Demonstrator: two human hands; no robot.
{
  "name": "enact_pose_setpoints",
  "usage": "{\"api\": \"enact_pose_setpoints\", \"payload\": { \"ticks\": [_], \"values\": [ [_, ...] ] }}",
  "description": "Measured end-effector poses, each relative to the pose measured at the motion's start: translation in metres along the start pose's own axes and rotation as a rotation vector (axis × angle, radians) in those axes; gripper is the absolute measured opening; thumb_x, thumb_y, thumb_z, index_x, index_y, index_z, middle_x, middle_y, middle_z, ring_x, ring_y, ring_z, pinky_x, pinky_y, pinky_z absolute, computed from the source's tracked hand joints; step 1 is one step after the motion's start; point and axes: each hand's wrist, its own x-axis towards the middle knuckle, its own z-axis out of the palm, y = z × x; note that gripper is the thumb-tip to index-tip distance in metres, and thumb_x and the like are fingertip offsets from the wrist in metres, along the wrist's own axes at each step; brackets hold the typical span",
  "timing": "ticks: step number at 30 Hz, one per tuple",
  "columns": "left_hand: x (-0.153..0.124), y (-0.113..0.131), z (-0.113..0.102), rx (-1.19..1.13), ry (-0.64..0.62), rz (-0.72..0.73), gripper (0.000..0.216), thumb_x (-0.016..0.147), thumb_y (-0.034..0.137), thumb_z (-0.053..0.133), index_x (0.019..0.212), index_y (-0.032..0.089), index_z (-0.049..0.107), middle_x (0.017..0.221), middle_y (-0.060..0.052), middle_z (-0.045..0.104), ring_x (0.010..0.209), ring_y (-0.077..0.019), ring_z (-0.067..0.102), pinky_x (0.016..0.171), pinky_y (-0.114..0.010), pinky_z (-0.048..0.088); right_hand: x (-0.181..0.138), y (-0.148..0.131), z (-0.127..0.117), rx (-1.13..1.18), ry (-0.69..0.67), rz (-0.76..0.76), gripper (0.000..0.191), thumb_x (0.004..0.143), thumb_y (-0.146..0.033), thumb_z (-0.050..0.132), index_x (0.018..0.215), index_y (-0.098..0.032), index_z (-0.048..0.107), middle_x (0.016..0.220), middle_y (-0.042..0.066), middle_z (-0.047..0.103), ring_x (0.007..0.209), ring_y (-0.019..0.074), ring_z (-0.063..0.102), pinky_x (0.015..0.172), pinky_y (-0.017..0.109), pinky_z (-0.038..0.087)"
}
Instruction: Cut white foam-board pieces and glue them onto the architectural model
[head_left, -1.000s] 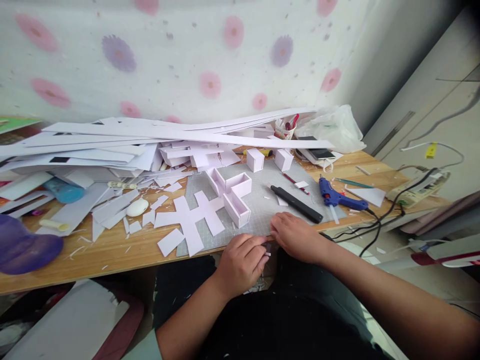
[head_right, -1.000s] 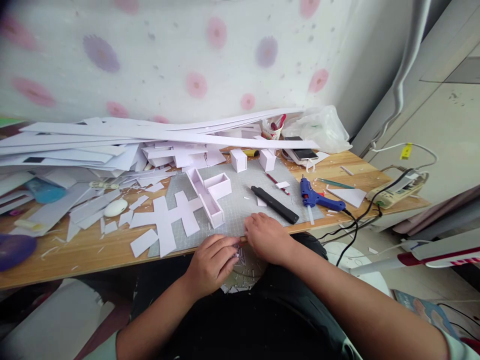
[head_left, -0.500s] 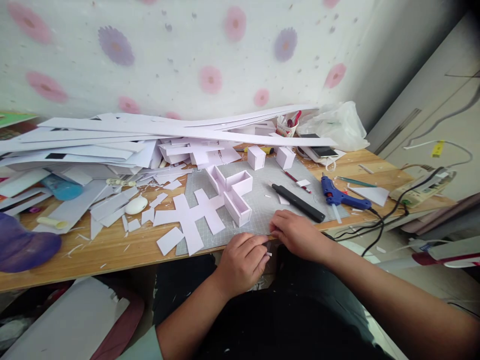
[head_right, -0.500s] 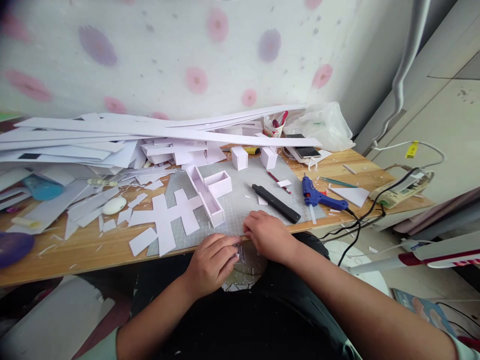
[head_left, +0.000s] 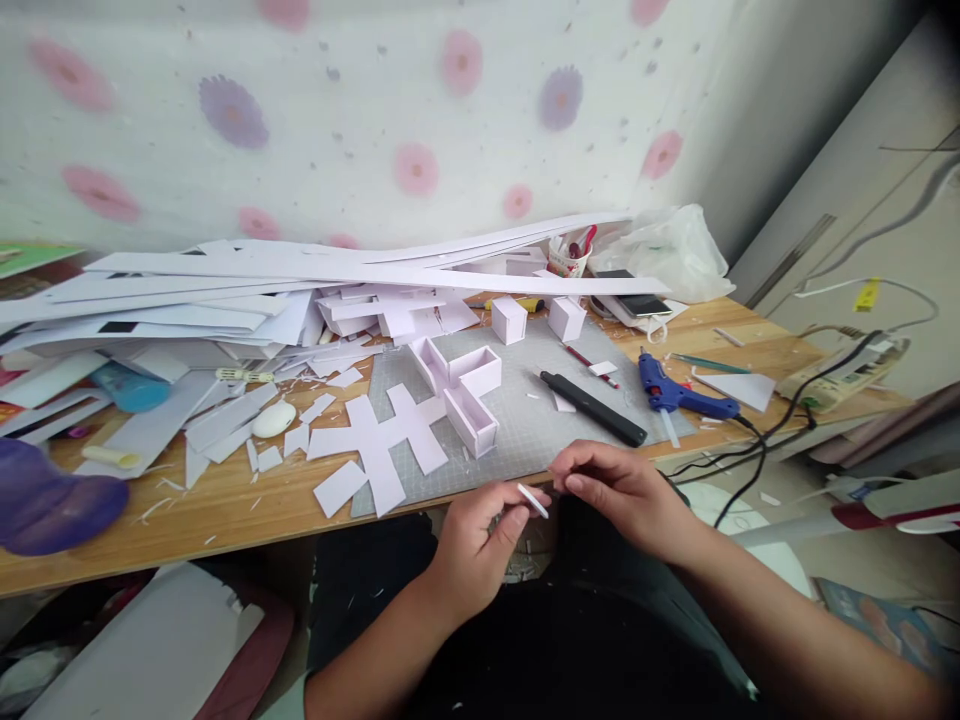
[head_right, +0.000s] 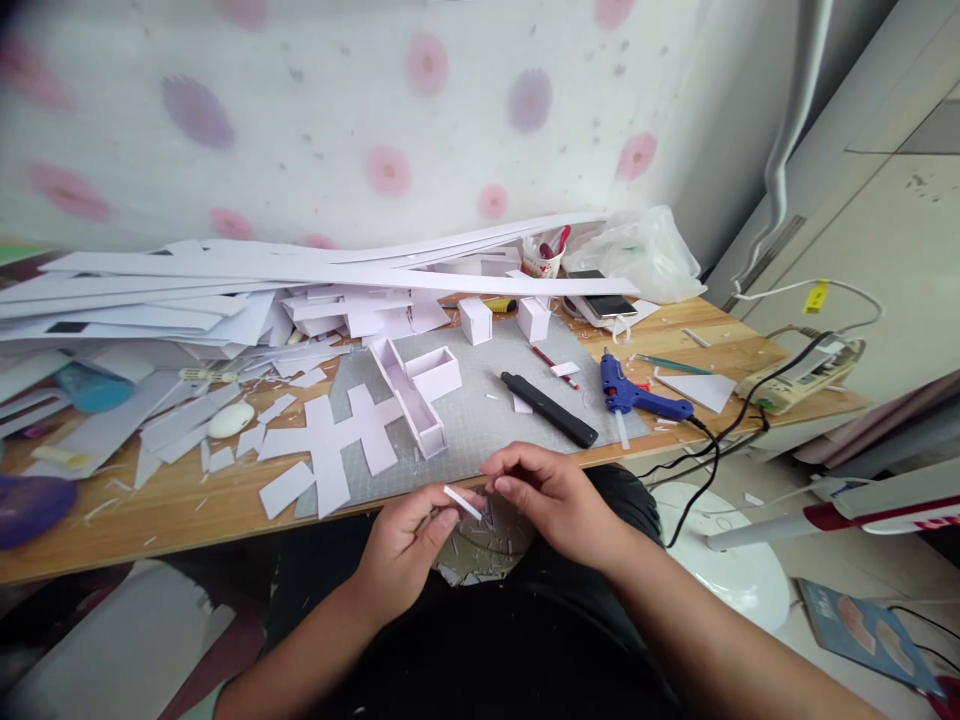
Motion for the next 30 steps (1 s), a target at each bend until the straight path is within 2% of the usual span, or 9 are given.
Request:
{"api": "enact_pose_setpoints", "payload": {
  "ticks": [2, 4, 9, 12, 16, 20, 25, 30],
  "values": [
    [-0.001, 0.006, 0.001, -0.170, 0.025, -0.179, 0.019, 0.092, 0.021, 0.050, 0.093, 0.016, 0.068, 0.091, -0.007, 0.075, 0.081, -0.0146, 0.069, 0.076, -0.025, 0.054, -0.003, 0.003, 0.011, 0.219, 0.029, 0.034, 0.006, 0.087, -0.025, 0.063, 0.091, -0.021, 0.064, 0.078, 0.000, 0.065, 0.074, 0.0124, 0.061, 0.071, 0.025, 0.048],
    [-0.003, 0.008, 0.002, -0.296, 0.063, -0.276, 0.016, 0.090, 0.024, 0.054, 0.089, 0.015, 0.067, 0.086, -0.006, 0.075, 0.074, -0.0132, 0.068, 0.073, -0.024, 0.054, -0.003, 0.006, 0.019, 0.357, 0.052, 0.056, 0.006, 0.084, -0.024, 0.068, 0.088, -0.020, 0.066, 0.076, -0.001, 0.067, 0.072, 0.0118, 0.063, 0.071, 0.025, 0.050],
    [-0.007, 0.009, 0.002, -0.373, 0.102, -0.339, 0.016, 0.086, 0.027, 0.061, 0.077, 0.014, 0.065, 0.078, -0.004, 0.073, 0.065, -0.0117, 0.066, 0.066, -0.022, 0.053, -0.002, 0.006, 0.028, 0.449, 0.017, 0.054, 0.008, 0.081, -0.023, 0.071, 0.086, -0.019, 0.066, 0.076, 0.000, 0.068, 0.071, 0.0121, 0.065, 0.071, 0.026, 0.052],
    [-0.010, 0.010, 0.000, -0.309, 0.118, -0.350, 0.018, 0.085, 0.029, 0.060, 0.075, 0.014, 0.064, 0.071, -0.002, 0.070, 0.061, -0.0117, 0.064, 0.062, -0.022, 0.052, -0.003, 0.005, 0.035, 0.357, -0.032, 0.008, 0.015, 0.081, -0.027, 0.070, 0.092, -0.019, 0.064, 0.080, 0.001, 0.064, 0.073, 0.0133, 0.065, 0.070, 0.028, 0.053],
    [-0.013, 0.014, -0.001, -0.134, 0.149, -0.342, 0.020, 0.085, 0.029, 0.059, 0.072, 0.015, 0.064, 0.070, -0.003, 0.068, 0.063, -0.0129, 0.062, 0.062, -0.022, 0.049, -0.004, 0.006, 0.046, -0.029, 0.016, -0.142, 0.028, 0.075, -0.025, 0.075, 0.100, -0.019, 0.064, 0.085, 0.002, 0.059, 0.071, 0.0134, 0.059, 0.065, 0.027, 0.051],
    [-0.013, 0.016, 0.000, -0.074, 0.127, -0.383, 0.022, 0.087, 0.029, 0.054, 0.074, 0.014, 0.064, 0.067, -0.003, 0.067, 0.062, -0.0137, 0.063, 0.061, -0.023, 0.050, -0.005, 0.006, 0.049, -0.325, 0.059, -0.254, 0.010, 0.083, -0.015, 0.064, 0.092, -0.019, 0.067, 0.081, 0.004, 0.065, 0.073, 0.0138, 0.059, 0.068, 0.025, 0.049],
    [-0.014, 0.016, 0.002, -0.123, 0.059, -0.409, 0.023, 0.089, 0.028, 0.050, 0.085, 0.013, 0.067, 0.078, -0.007, 0.071, 0.065, -0.0152, 0.067, 0.063, -0.026, 0.054, -0.009, 0.004, 0.042, -0.405, 0.096, -0.278, 0.013, 0.088, -0.012, 0.057, 0.088, -0.019, 0.068, 0.076, 0.003, 0.067, 0.073, 0.0128, 0.061, 0.069, 0.023, 0.048],
    [-0.015, 0.016, 0.003, -0.240, 0.033, -0.469, 0.025, 0.088, 0.032, 0.054, 0.088, 0.011, 0.066, 0.079, -0.008, 0.072, 0.065, -0.0155, 0.068, 0.064, -0.027, 0.055, -0.013, 0.004, 0.039, -0.448, 0.136, -0.301, 0.015, 0.088, -0.009, 0.057, 0.088, -0.019, 0.068, 0.075, 0.001, 0.068, 0.071, 0.0120, 0.061, 0.067, 0.022, 0.048]
  ]
}}
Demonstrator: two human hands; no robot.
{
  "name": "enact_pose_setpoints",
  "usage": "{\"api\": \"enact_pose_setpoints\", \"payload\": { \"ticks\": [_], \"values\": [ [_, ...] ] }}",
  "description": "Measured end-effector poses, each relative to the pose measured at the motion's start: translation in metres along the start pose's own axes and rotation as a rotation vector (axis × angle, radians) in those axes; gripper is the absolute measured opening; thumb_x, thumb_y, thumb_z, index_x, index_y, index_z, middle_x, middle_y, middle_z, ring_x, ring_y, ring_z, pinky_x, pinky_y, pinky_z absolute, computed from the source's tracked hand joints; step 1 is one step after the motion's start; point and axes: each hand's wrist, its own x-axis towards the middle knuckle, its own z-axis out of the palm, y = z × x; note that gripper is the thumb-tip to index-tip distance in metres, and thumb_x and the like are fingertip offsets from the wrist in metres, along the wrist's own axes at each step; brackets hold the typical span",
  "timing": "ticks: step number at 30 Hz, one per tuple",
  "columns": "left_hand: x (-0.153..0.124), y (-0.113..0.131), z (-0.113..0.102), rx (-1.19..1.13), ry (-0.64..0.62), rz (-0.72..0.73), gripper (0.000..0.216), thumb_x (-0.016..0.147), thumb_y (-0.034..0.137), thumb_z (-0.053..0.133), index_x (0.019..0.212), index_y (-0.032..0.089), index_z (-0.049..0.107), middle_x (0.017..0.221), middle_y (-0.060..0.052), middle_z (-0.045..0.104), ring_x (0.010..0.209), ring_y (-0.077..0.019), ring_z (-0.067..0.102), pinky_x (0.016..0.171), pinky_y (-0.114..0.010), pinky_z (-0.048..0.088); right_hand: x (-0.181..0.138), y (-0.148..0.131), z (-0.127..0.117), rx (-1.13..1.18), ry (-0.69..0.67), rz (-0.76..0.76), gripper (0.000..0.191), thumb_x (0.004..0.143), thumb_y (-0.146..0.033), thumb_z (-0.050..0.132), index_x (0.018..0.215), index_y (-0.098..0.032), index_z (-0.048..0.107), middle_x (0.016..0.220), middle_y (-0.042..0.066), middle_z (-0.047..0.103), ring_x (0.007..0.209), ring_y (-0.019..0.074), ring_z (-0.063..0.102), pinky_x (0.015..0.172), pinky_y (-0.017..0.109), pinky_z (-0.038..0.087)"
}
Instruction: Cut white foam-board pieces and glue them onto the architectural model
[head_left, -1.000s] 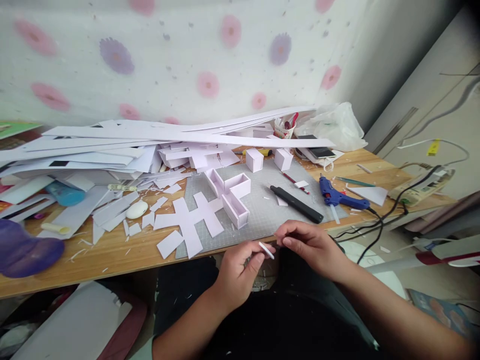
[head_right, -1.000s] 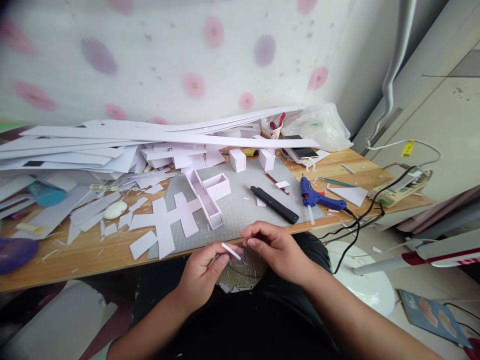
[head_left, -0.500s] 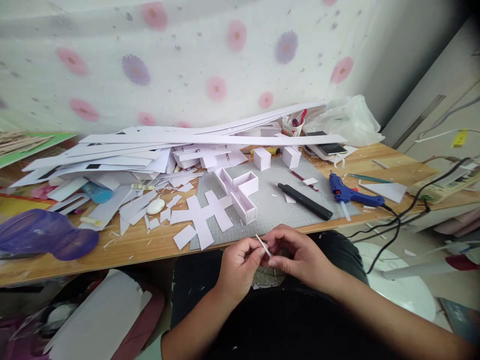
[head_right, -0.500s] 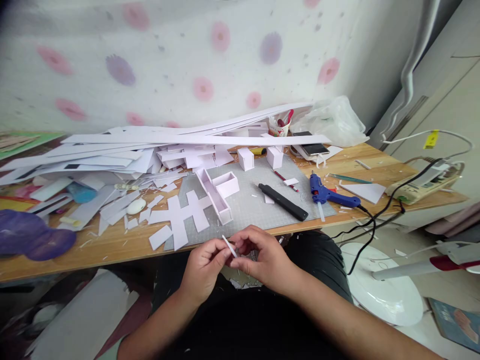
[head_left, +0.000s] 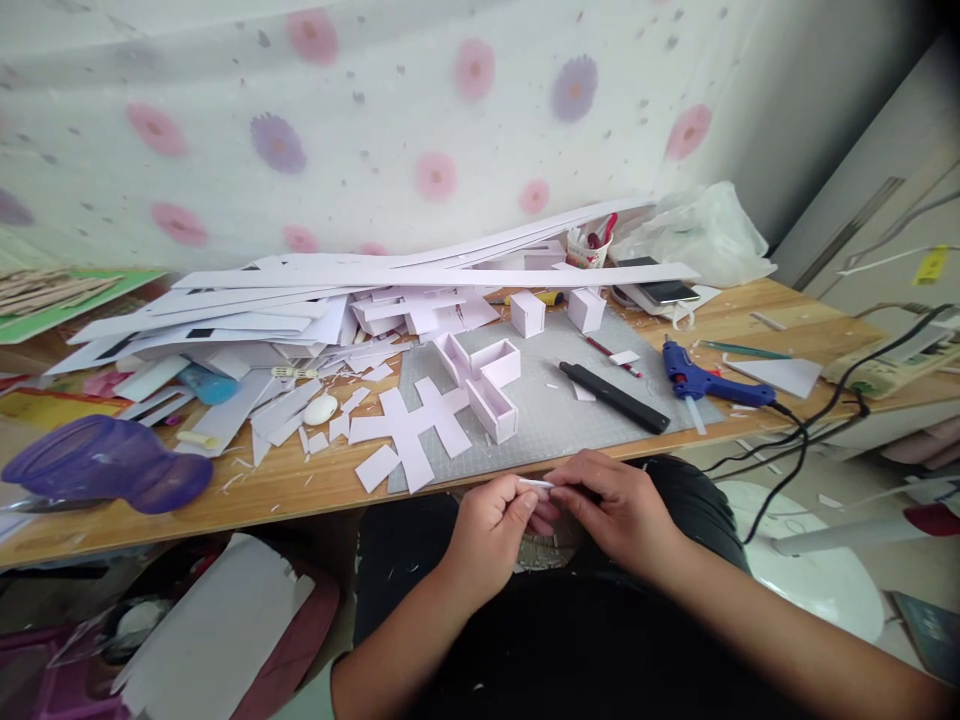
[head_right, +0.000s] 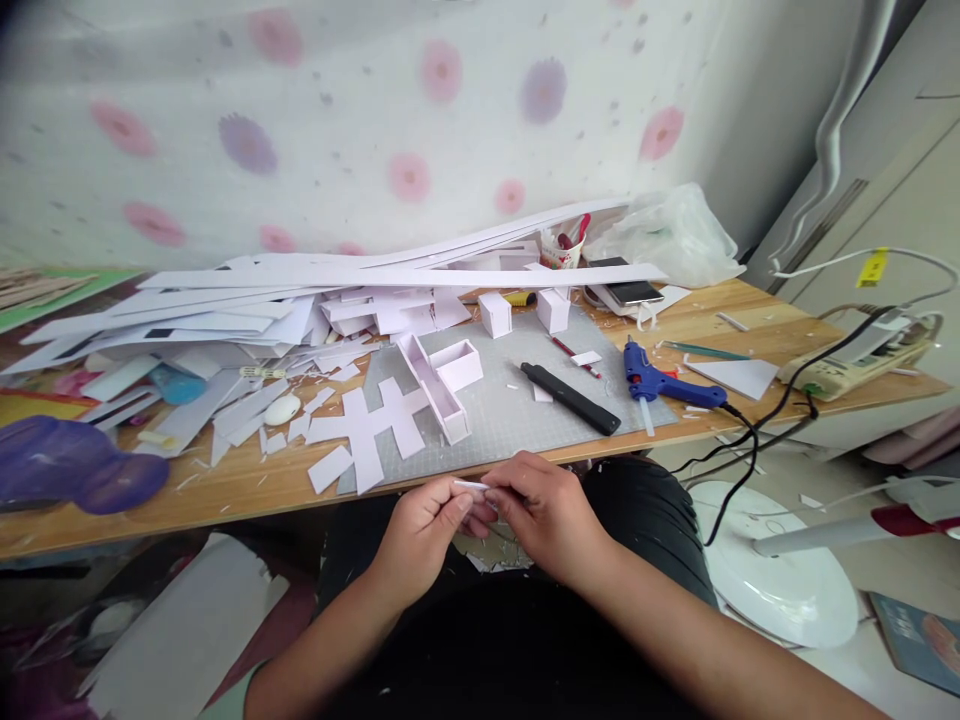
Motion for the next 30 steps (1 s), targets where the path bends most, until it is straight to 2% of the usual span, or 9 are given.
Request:
{"api": "enact_pose_setpoints", "payload": {
  "ticks": [6, 10, 11, 13, 16, 18, 22, 27, 30],
  "values": [
    [-0.001, 0.001, -0.001, -0.095, -0.008, -0.063, 0.029, 0.085, 0.040, 0.058, 0.085, 0.011, 0.065, 0.077, -0.009, 0.073, 0.062, -0.0153, 0.068, 0.063, -0.027, 0.054, 0.000, 0.004, -0.001, -0.073, 0.053, -0.014, 0.016, 0.088, -0.010, 0.055, 0.091, -0.019, 0.068, 0.078, 0.003, 0.068, 0.073, 0.0144, 0.063, 0.066, 0.024, 0.050],
    [-0.003, -0.002, -0.006, -0.166, 0.022, -0.102, 0.030, 0.084, 0.042, 0.060, 0.085, 0.012, 0.064, 0.078, -0.010, 0.074, 0.064, -0.0157, 0.068, 0.064, -0.028, 0.054, 0.002, 0.011, -0.016, -0.116, 0.148, 0.039, 0.012, 0.089, -0.017, 0.056, 0.090, -0.020, 0.068, 0.073, 0.004, 0.065, 0.066, 0.0156, 0.062, 0.061, 0.027, 0.050],
    [-0.004, -0.003, -0.007, -0.188, 0.033, -0.112, 0.031, 0.084, 0.042, 0.061, 0.087, 0.011, 0.064, 0.080, -0.010, 0.075, 0.065, -0.0158, 0.068, 0.065, -0.028, 0.054, 0.002, 0.013, -0.021, -0.103, 0.134, 0.049, 0.012, 0.089, -0.018, 0.057, 0.090, -0.020, 0.068, 0.073, 0.004, 0.065, 0.065, 0.0158, 0.061, 0.060, 0.027, 0.050],
    [-0.005, -0.005, -0.010, -0.234, 0.049, -0.120, 0.032, 0.084, 0.042, 0.062, 0.093, 0.011, 0.065, 0.087, -0.012, 0.075, 0.069, -0.0166, 0.069, 0.069, -0.030, 0.054, 0.001, 0.016, -0.027, -0.055, 0.024, 0.041, 0.014, 0.089, -0.018, 0.056, 0.092, -0.021, 0.069, 0.077, 0.005, 0.066, 0.069, 0.0166, 0.063, 0.063, 0.028, 0.051],
    [-0.006, -0.006, -0.012, -0.300, 0.046, -0.117, 0.033, 0.084, 0.038, 0.063, 0.104, 0.011, 0.066, 0.098, -0.015, 0.074, 0.079, -0.0190, 0.070, 0.077, -0.033, 0.054, -0.002, 0.016, -0.027, -0.016, -0.144, -0.006, 0.024, 0.087, -0.011, 0.054, 0.103, -0.022, 0.068, 0.096, 0.008, 0.066, 0.087, 0.0188, 0.065, 0.077, 0.032, 0.054],
    [-0.006, -0.007, -0.013, -0.339, 0.014, -0.112, 0.031, 0.085, 0.032, 0.063, 0.109, 0.012, 0.066, 0.107, -0.015, 0.073, 0.088, -0.0209, 0.070, 0.083, -0.034, 0.053, -0.002, 0.015, -0.022, -0.006, -0.133, -0.033, 0.028, 0.085, -0.009, 0.054, 0.107, -0.022, 0.067, 0.101, 0.009, 0.064, 0.092, 0.0189, 0.064, 0.080, 0.033, 0.054],
    [-0.005, -0.008, -0.012, -0.418, -0.096, -0.046, 0.034, 0.083, 0.021, 0.062, 0.116, 0.015, 0.065, 0.120, -0.013, 0.068, 0.107, -0.0250, 0.066, 0.098, -0.041, 0.047, 0.004, 0.008, -0.009, 0.055, -0.017, -0.108, 0.023, 0.087, -0.010, 0.055, 0.102, -0.023, 0.067, 0.091, 0.007, 0.064, 0.083, 0.0163, 0.063, 0.071, 0.029, 0.054],
    [-0.003, -0.004, -0.012, -0.407, -0.157, -0.002, 0.035, 0.083, 0.018, 0.060, 0.118, 0.017, 0.066, 0.122, -0.011, 0.067, 0.115, -0.0261, 0.061, 0.105, -0.043, 0.041, 0.012, 0.002, -0.003, 0.078, -0.078, -0.145, 0.020, 0.088, -0.017, 0.059, 0.106, -0.022, 0.066, 0.083, 0.005, 0.068, 0.076, 0.0159, 0.062, 0.068, 0.029, 0.052],
    [-0.004, -0.005, -0.014, -0.355, -0.152, -0.019, 0.036, 0.082, 0.018, 0.059, 0.118, 0.016, 0.066, 0.122, -0.011, 0.067, 0.115, -0.0264, 0.061, 0.106, -0.044, 0.040, 0.012, 0.004, 0.000, 0.056, -0.050, -0.114, 0.020, 0.087, -0.018, 0.060, 0.106, -0.022, 0.066, 0.081, 0.005, 0.066, 0.075, 0.0164, 0.061, 0.067, 0.029, 0.052]
  ]
}}
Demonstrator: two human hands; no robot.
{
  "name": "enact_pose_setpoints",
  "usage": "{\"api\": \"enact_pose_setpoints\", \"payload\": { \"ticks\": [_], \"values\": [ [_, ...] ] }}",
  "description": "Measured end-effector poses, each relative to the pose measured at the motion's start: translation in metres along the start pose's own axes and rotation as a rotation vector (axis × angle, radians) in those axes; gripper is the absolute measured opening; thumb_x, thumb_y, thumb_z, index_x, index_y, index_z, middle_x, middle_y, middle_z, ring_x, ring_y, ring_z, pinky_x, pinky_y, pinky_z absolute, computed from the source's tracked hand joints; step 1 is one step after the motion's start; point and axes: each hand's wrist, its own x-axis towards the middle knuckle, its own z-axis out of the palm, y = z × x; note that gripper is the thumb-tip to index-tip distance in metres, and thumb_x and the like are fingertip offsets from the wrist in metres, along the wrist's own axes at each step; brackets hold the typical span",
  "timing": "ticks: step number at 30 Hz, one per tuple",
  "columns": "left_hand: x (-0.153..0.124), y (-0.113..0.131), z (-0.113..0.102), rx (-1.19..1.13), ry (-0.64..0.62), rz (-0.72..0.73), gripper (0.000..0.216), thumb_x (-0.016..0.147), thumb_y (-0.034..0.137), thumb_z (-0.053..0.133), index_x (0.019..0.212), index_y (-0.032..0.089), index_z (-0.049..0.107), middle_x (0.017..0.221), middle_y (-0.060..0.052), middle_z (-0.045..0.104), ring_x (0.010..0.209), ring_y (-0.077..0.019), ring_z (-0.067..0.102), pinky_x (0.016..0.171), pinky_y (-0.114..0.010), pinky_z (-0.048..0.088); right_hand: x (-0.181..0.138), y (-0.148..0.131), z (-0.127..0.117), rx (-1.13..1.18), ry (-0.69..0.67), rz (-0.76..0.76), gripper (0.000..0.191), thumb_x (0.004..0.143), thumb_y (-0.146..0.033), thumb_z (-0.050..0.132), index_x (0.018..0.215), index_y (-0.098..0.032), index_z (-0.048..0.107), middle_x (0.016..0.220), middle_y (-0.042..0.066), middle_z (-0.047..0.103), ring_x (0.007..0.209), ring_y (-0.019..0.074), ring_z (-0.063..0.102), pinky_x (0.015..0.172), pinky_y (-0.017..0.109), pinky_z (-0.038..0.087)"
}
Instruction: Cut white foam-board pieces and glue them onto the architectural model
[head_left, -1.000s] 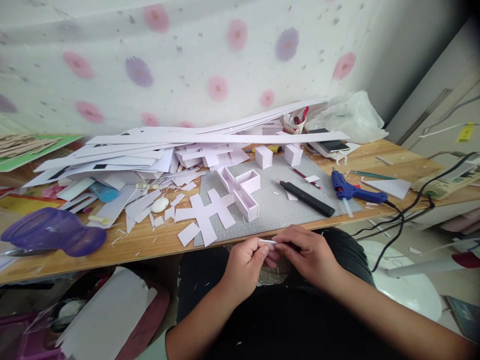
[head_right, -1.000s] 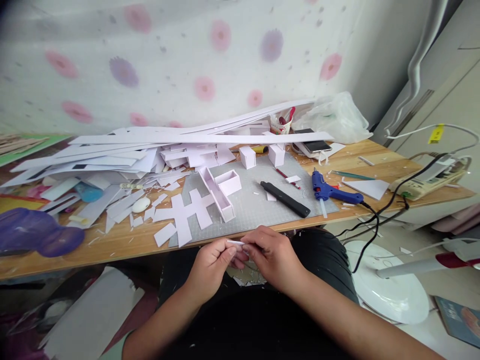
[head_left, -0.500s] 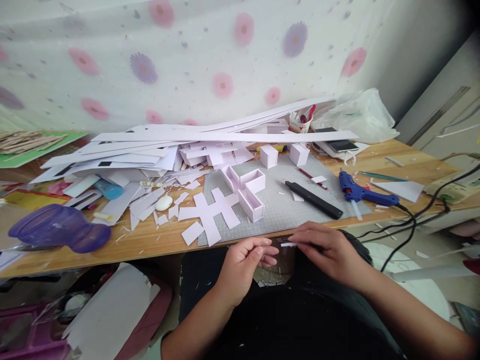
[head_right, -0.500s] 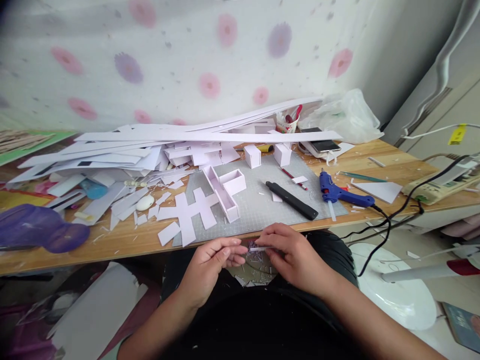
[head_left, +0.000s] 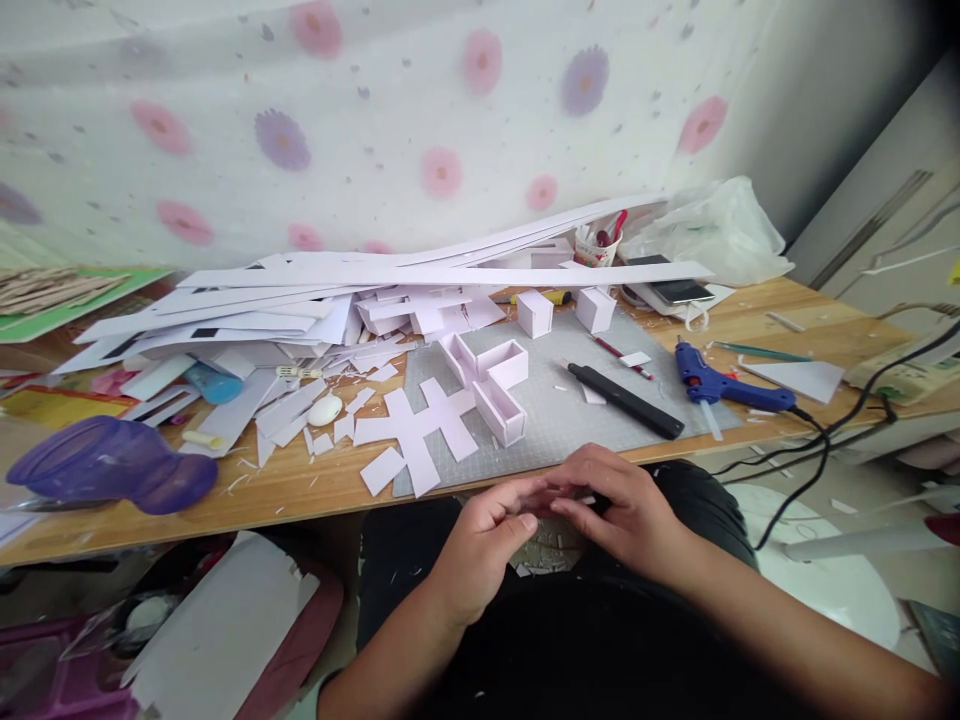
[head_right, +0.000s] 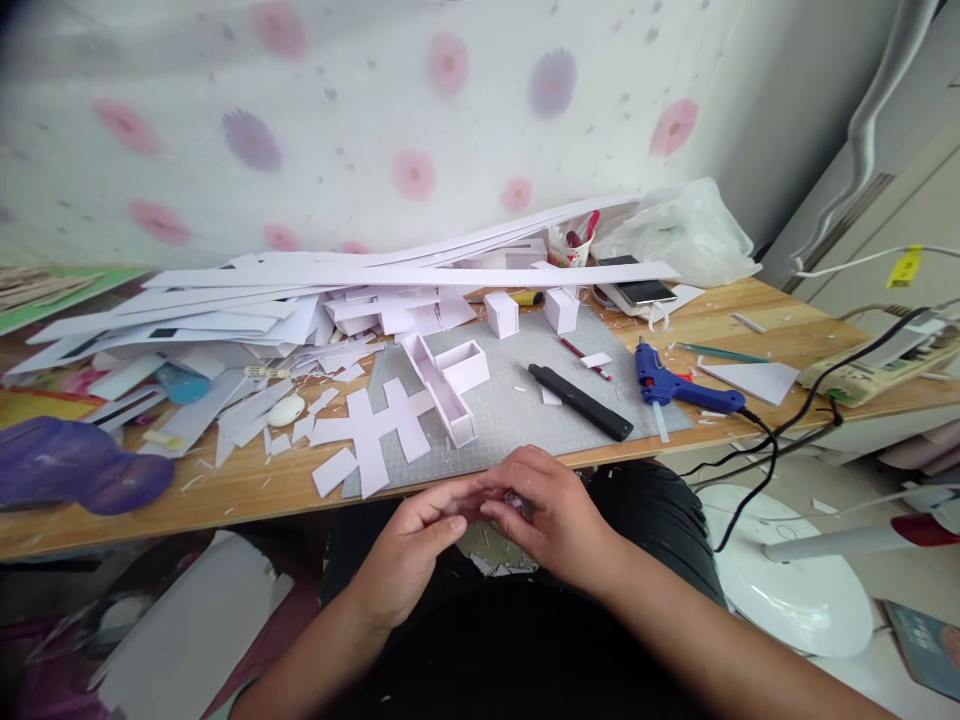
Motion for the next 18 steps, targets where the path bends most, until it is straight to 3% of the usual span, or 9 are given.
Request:
{"api": "enact_pose_setpoints", "payload": {
  "ticks": [6, 10, 18],
  "values": [
    [-0.002, 0.003, 0.000, 0.086, -0.103, -0.004, 0.048, 0.081, 0.015, 0.060, 0.128, 0.021, 0.060, 0.133, -0.008, 0.060, 0.127, -0.0267, 0.051, 0.113, -0.044, 0.030, -0.003, 0.007, 0.009, -0.143, 0.079, -0.075, 0.023, 0.086, -0.012, 0.057, 0.102, -0.023, 0.068, 0.083, 0.005, 0.061, 0.075, 0.0167, 0.057, 0.064, 0.029, 0.049],
    [-0.002, 0.010, 0.006, 0.005, -0.203, 0.013, 0.055, 0.080, 0.017, 0.059, 0.134, 0.020, 0.054, 0.139, -0.007, 0.055, 0.133, -0.0284, 0.045, 0.115, -0.045, 0.026, -0.006, 0.009, 0.010, -0.220, 0.111, -0.141, 0.026, 0.084, -0.007, 0.055, 0.097, -0.025, 0.068, 0.077, 0.003, 0.059, 0.070, 0.0161, 0.055, 0.060, 0.028, 0.046],
    [-0.005, 0.005, 0.006, -0.107, -0.251, -0.021, 0.068, 0.074, 0.023, 0.064, 0.139, 0.024, 0.047, 0.148, -0.006, 0.044, 0.141, -0.0311, 0.030, 0.116, -0.048, 0.018, -0.008, 0.008, 0.011, -0.225, 0.167, -0.231, 0.023, 0.084, -0.002, 0.054, 0.093, -0.022, 0.061, 0.079, 0.004, 0.059, 0.071, 0.0162, 0.056, 0.060, 0.028, 0.047]
  ]
}}
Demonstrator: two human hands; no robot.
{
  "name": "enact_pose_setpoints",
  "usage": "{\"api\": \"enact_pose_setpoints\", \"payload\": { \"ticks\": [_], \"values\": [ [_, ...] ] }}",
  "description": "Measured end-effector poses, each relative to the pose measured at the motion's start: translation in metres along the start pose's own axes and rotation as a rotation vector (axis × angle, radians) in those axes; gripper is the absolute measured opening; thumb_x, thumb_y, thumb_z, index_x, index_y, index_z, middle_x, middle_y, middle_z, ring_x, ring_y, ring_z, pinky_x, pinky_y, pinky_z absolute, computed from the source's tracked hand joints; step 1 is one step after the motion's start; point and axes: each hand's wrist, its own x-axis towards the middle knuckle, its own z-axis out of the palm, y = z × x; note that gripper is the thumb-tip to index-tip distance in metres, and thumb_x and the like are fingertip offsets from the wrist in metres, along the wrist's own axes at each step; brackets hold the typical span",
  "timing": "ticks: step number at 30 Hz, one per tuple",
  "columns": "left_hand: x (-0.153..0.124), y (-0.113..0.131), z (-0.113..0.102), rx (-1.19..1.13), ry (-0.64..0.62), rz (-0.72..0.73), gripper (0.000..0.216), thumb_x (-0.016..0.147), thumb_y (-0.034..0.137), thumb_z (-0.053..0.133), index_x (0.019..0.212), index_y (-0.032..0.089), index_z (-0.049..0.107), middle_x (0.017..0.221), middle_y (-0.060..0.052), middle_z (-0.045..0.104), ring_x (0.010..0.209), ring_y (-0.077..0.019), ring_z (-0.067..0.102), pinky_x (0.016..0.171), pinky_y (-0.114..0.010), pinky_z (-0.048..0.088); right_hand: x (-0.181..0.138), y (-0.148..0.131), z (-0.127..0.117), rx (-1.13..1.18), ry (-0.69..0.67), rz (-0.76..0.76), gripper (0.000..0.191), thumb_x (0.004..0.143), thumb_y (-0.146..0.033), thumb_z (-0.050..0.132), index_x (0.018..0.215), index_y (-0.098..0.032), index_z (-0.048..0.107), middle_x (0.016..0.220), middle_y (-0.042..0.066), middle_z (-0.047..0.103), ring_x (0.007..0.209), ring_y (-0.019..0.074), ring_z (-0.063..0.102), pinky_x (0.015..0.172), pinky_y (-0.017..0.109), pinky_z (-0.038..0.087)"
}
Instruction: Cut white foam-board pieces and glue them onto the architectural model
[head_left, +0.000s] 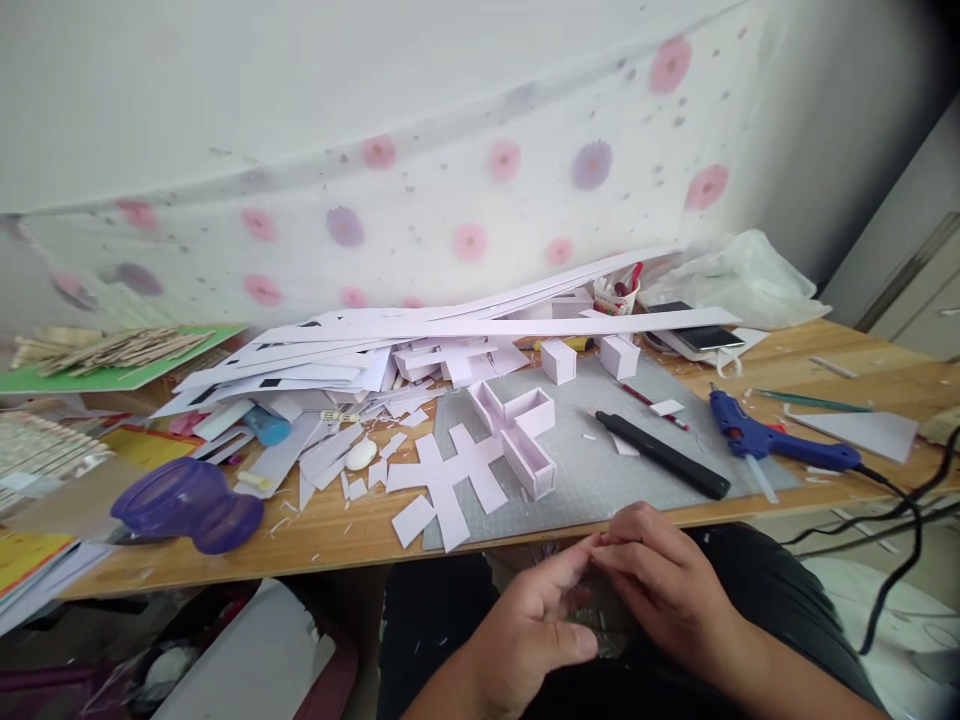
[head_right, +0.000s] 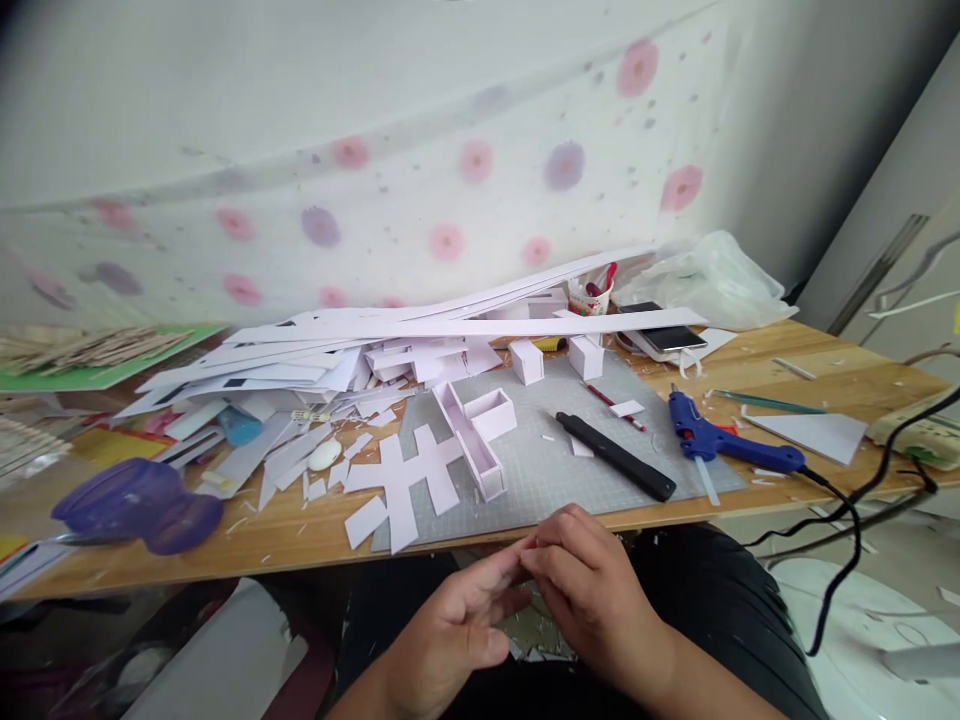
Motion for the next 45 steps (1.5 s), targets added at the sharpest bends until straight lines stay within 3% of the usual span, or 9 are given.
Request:
{"api": "enact_pose_setpoints", "payload": {
  "ticks": [11, 15, 18, 22, 26, 30, 35, 40, 45],
  "values": [
    [-0.002, 0.003, -0.001, -0.271, 0.001, 0.032, 0.070, 0.067, 0.024, 0.069, 0.135, 0.023, 0.052, 0.152, -0.009, 0.037, 0.142, -0.0340, 0.026, 0.107, -0.049, 0.033, 0.007, 0.001, -0.018, 0.150, 0.130, 0.269, 0.009, 0.089, -0.019, 0.054, 0.081, -0.023, 0.055, 0.081, 0.005, 0.058, 0.080, 0.0192, 0.059, 0.071, 0.032, 0.050],
    [-0.001, 0.005, -0.001, -0.248, -0.024, 0.042, 0.069, 0.070, 0.028, 0.069, 0.136, 0.024, 0.051, 0.154, -0.009, 0.035, 0.142, -0.0341, 0.026, 0.108, -0.049, 0.032, 0.009, 0.002, -0.026, 0.260, 0.118, 0.283, 0.012, 0.090, -0.027, 0.058, 0.098, -0.024, 0.066, 0.100, 0.009, 0.063, 0.097, 0.0221, 0.061, 0.082, 0.035, 0.051],
    [0.000, 0.000, -0.002, -0.099, 0.048, 0.060, 0.063, 0.076, 0.030, 0.068, 0.137, 0.026, 0.049, 0.147, -0.009, 0.044, 0.136, -0.0302, 0.037, 0.105, -0.043, 0.037, 0.009, -0.001, -0.025, 0.384, 0.063, 0.278, 0.026, 0.092, -0.030, 0.056, 0.116, -0.029, 0.065, 0.101, 0.007, 0.069, 0.099, 0.0213, 0.063, 0.088, 0.037, 0.050],
    [0.003, -0.005, -0.003, 0.223, 0.320, 0.123, 0.034, 0.086, 0.031, 0.062, 0.119, 0.023, 0.060, 0.112, -0.007, 0.066, 0.105, -0.0203, 0.059, 0.092, -0.033, 0.046, 0.008, -0.007, -0.020, 0.587, 0.056, 0.423, 0.026, 0.095, -0.027, 0.052, 0.118, -0.031, 0.065, 0.088, 0.002, 0.074, 0.084, 0.0170, 0.068, 0.087, 0.035, 0.052],
    [0.007, 0.003, -0.001, 0.532, 0.458, 0.235, 0.023, 0.084, 0.032, 0.065, 0.103, 0.020, 0.063, 0.092, -0.004, 0.066, 0.086, -0.0165, 0.061, 0.080, -0.028, 0.049, 0.007, -0.010, -0.016, 0.771, -0.016, 0.532, 0.026, 0.094, -0.029, 0.053, 0.116, -0.028, 0.067, 0.095, 0.003, 0.074, 0.090, 0.0176, 0.069, 0.082, 0.032, 0.055],
    [0.012, 0.010, 0.001, 0.873, 0.504, 0.353, 0.010, 0.082, 0.024, 0.066, 0.089, 0.017, 0.065, 0.081, -0.003, 0.066, 0.074, -0.0140, 0.060, 0.070, -0.025, 0.048, 0.007, -0.012, -0.014, 0.812, -0.080, 0.566, 0.027, 0.094, -0.033, 0.053, 0.118, -0.025, 0.065, 0.097, 0.006, 0.073, 0.092, 0.0188, 0.068, 0.085, 0.033, 0.054],
    [0.013, 0.010, -0.001, 1.012, 0.477, 0.504, 0.004, 0.084, 0.015, 0.063, 0.080, 0.016, 0.064, 0.074, -0.003, 0.065, 0.069, -0.0127, 0.061, 0.065, -0.024, 0.048, 0.006, -0.013, -0.011, 0.727, -0.104, 0.524, 0.024, 0.095, -0.029, 0.050, 0.118, -0.025, 0.058, 0.095, 0.005, 0.071, 0.089, 0.0171, 0.067, 0.081, 0.030, 0.054],
    [0.012, 0.009, -0.003, 1.184, 0.377, 0.483, 0.016, 0.086, 0.010, 0.056, 0.072, 0.016, 0.059, 0.070, -0.002, 0.060, 0.066, -0.0128, 0.058, 0.062, -0.024, 0.046, 0.002, -0.010, -0.010, 0.509, -0.135, 0.400, 0.021, 0.094, -0.025, 0.050, 0.115, -0.026, 0.054, 0.090, 0.002, 0.067, 0.082, 0.0155, 0.063, 0.076, 0.028, 0.051],
    [0.012, 0.008, -0.002, 1.244, 0.406, 0.500, 0.017, 0.081, 0.005, 0.054, 0.068, 0.016, 0.053, 0.066, 0.000, 0.057, 0.062, -0.0116, 0.055, 0.059, -0.023, 0.043, 0.002, -0.010, -0.013, 0.430, -0.178, 0.363, 0.014, 0.094, -0.023, 0.050, 0.107, -0.025, 0.054, 0.089, 0.002, 0.065, 0.082, 0.0149, 0.061, 0.076, 0.027, 0.048]
  ]
}}
